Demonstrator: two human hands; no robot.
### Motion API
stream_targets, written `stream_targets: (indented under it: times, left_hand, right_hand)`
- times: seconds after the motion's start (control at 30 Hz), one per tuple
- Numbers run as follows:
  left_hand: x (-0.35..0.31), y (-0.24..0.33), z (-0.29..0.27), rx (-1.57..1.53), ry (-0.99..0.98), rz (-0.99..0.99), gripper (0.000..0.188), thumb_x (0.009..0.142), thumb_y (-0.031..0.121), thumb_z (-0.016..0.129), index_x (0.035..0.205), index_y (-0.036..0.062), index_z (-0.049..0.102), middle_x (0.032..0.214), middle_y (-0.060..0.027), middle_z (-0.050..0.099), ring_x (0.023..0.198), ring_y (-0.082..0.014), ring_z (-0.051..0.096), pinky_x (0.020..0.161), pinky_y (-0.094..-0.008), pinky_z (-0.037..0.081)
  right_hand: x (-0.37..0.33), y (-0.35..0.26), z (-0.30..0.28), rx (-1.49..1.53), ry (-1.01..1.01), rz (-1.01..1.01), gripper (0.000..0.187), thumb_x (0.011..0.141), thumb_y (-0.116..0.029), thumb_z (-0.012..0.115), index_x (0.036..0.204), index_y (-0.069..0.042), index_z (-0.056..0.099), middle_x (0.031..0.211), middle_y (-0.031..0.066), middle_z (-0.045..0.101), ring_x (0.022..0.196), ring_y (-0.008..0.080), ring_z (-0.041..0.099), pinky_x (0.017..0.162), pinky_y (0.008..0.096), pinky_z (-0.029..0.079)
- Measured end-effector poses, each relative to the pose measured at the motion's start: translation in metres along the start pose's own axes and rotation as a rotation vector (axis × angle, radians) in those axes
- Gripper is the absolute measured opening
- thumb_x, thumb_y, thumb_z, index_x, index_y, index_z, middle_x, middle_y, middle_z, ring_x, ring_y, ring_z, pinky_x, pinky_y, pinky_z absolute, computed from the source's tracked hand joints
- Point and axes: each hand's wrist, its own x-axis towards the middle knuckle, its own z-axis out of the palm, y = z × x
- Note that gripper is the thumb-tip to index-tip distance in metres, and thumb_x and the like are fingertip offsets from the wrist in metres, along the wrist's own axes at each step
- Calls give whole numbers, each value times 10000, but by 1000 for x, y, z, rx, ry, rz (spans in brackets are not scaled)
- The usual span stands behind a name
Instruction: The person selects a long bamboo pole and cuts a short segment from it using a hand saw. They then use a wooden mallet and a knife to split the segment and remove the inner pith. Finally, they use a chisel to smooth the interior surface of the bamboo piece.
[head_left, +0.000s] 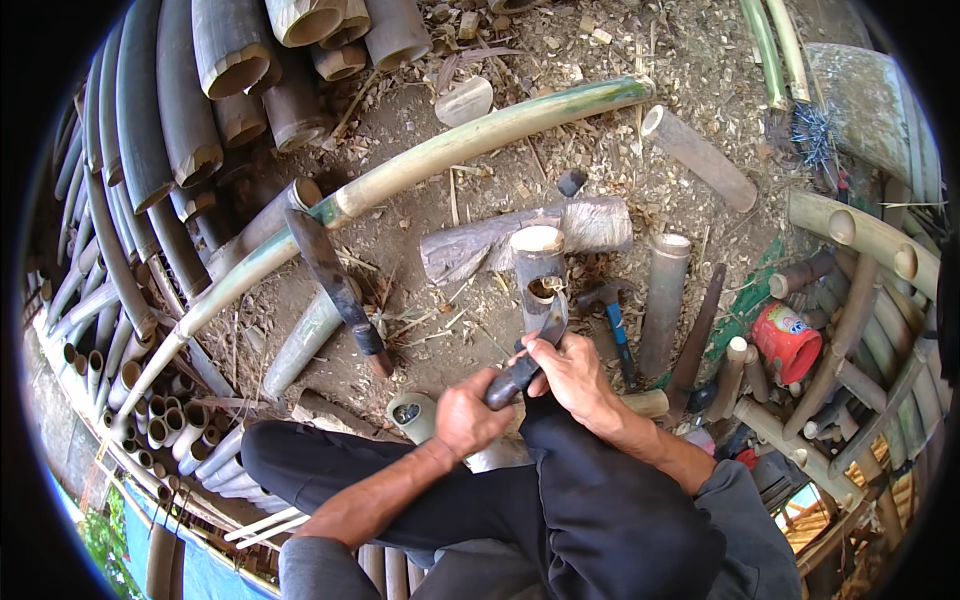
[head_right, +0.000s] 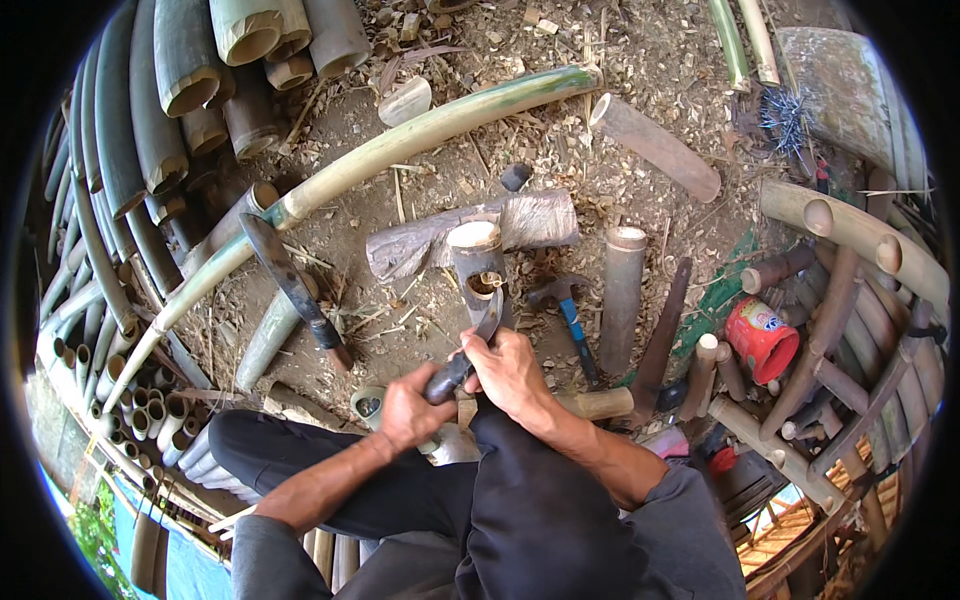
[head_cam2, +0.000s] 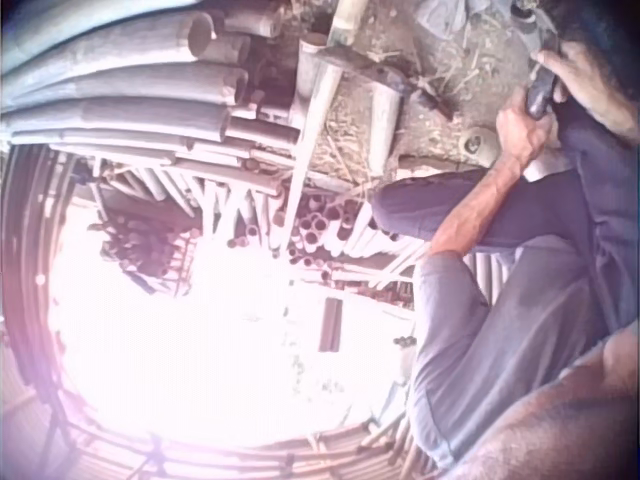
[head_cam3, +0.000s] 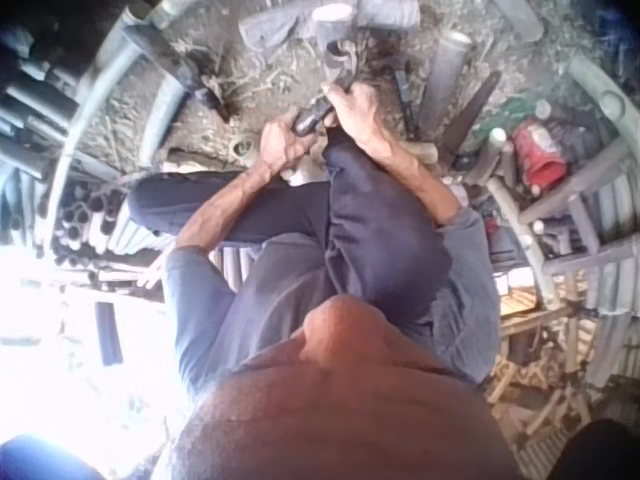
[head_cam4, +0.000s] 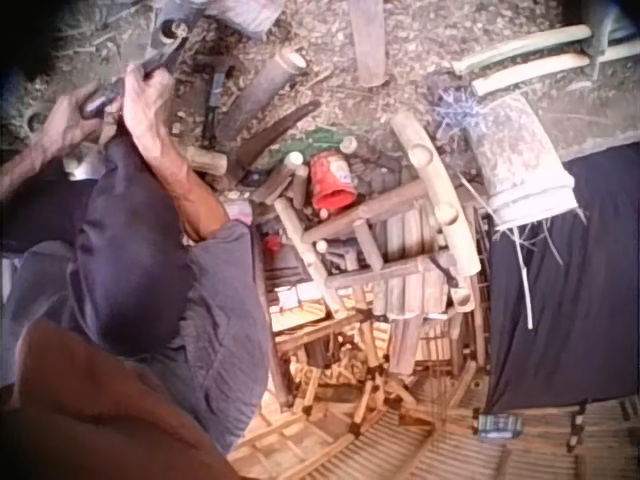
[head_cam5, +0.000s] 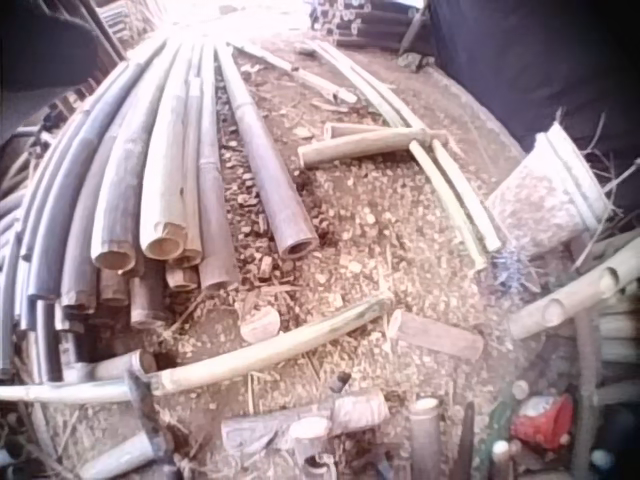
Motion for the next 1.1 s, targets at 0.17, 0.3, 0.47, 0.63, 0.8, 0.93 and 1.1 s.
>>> stream_targets:
  times: [0.17, 0.3, 0.47, 0.63, 0.8, 0.93, 1.1]
  left_hand:
    - [-8, 26, 68, -248, 108, -59, 386, 777, 244, 703, 1070, 12, 604, 832, -237, 676, 771, -407, 684, 735, -477, 540]
    - [-8, 27, 79, -86, 101, 170, 502, 815, 314, 759, 1138, -10, 553, 1011, -249, 628, 876, -375, 657, 786, -456, 534]
    - [-5, 14, 7, 288, 318, 583, 619, 822, 308, 769, 1252, -17, 465, 1217, -236, 510, 1125, -366, 523, 954, -478, 464]
    - [4, -75, -55, 456, 760, 224, 685, 797, 291, 784, 1257, -70, 428, 1208, -254, 486, 1143, -372, 470, 999, -455, 407]
    - [27, -136, -69, 226, 731, -82, 623, 779, 350, 782, 1145, -55, 482, 1107, -278, 556, 1057, -437, 543, 939, -497, 444]
    - [34, -164, -64, 134, 745, -46, 444, 814, 270, 677, 1108, -21, 516, 1056, -269, 601, 1005, -446, 581, 896, -507, 461]
    - [-25, -129, -23, 6, 865, -21, 485, 843, 325, 591, 1179, -13, 503, 1077, -266, 577, 1001, -444, 574, 892, -516, 449]
  right_hand:
    - [8, 12, -10, -478, 219, -303, 274, 993, -209, 546, 996, 49, 636, 704, 112, 701, 559, 145, 624, 525, 304, 489]
    - [0, 22, -20, -455, 250, -438, 270, 983, -208, 533, 876, 9, 653, 636, 95, 677, 597, 245, 675, 577, 373, 522]
    - [-30, -3, -85, -332, 551, -738, 386, 1044, -317, 459, 871, -25, 642, 625, 60, 664, 616, 163, 659, 614, 345, 526]
    - [17, -16, -232, -1125, 1158, -254, 595, 958, -533, 504, 1067, 41, 621, 987, 315, 682, 963, 480, 659, 871, 530, 500]
    - [67, 17, -270, -1145, 1009, -145, 692, 827, -526, 702, 1188, 57, 605, 1077, 319, 669, 1042, 461, 643, 921, 504, 503]
    - [58, 15, -253, -985, 1023, -301, 639, 798, -399, 769, 1208, 61, 598, 1136, 307, 659, 1091, 434, 638, 950, 468, 497]
    - [31, 62, -128, -749, 649, -748, 427, 891, -424, 680, 1051, -30, 639, 960, 172, 690, 901, 280, 675, 794, 414, 525]
